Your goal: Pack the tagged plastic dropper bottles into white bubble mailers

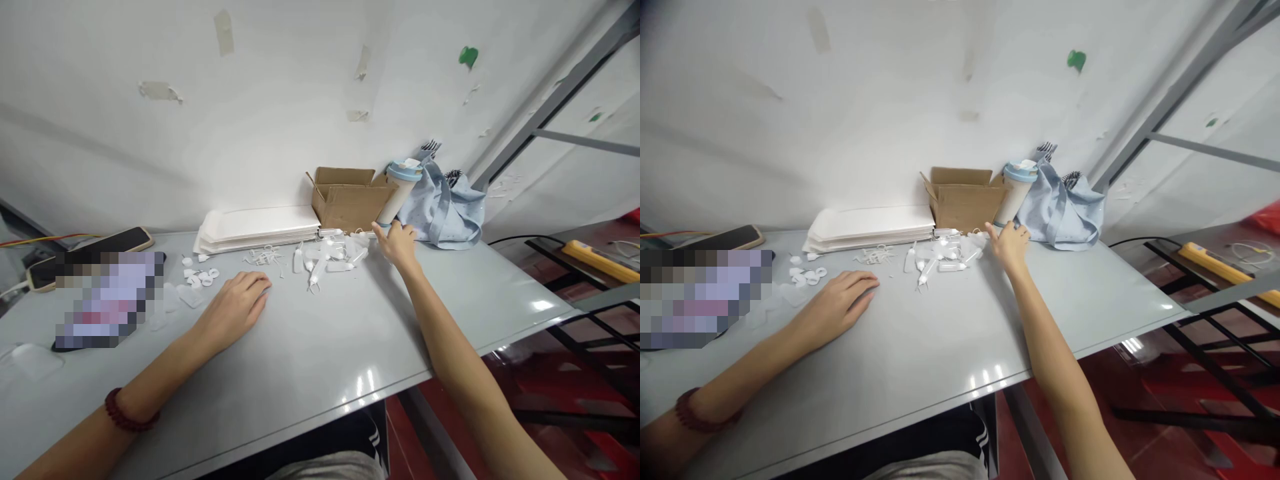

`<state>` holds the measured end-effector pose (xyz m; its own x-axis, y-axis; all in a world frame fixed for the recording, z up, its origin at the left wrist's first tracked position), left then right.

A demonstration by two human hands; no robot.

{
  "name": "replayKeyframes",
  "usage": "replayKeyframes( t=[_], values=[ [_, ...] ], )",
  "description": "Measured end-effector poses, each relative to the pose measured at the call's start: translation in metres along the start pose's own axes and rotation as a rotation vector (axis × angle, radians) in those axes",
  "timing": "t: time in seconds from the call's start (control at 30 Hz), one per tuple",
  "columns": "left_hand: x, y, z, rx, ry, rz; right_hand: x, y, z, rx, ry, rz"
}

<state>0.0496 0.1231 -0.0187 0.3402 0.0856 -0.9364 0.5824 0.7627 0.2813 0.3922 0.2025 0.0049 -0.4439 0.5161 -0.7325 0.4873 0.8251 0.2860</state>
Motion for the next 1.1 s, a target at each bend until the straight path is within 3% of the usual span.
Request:
replayKeyframes(
  t=[0.2, 0.4, 0.77, 0.9, 1.1],
  values=[
    [0.0, 0.0, 0.0, 0.006, 0.004, 0.005, 0.035, 0.012, 0.017, 0.027, 0.216, -0.161],
    [-0.001, 0.0, 0.001, 0.008, 0.008, 0.008, 0.026, 0.02, 0.02, 0.025, 0.347, -0.221],
    [-0.001, 0.0, 0.0, 0.008, 0.006, 0.017, 0.024, 0.015, 0.029, 0.026, 0.087, -0.476],
    [-0.001, 0.0, 0.0, 0.012, 0.018, 0.011, 0.015, 0.014, 0.018, -0.019, 0.122, -0.45],
    [0.001, 0.0, -0.001, 0.014, 0.031, 0.015, 0.003, 0.021, 0.01, -0.127, 0.046, -0.266]
  ],
)
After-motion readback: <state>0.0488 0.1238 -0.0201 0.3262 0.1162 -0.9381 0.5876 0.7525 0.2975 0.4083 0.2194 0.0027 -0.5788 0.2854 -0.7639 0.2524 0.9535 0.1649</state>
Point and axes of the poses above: each hand's wrist, its own y-axis towards the middle knuckle, its own x-axis out of the palm, z = x × y, the point moved 10 cm from there along y, towards the middle knuckle
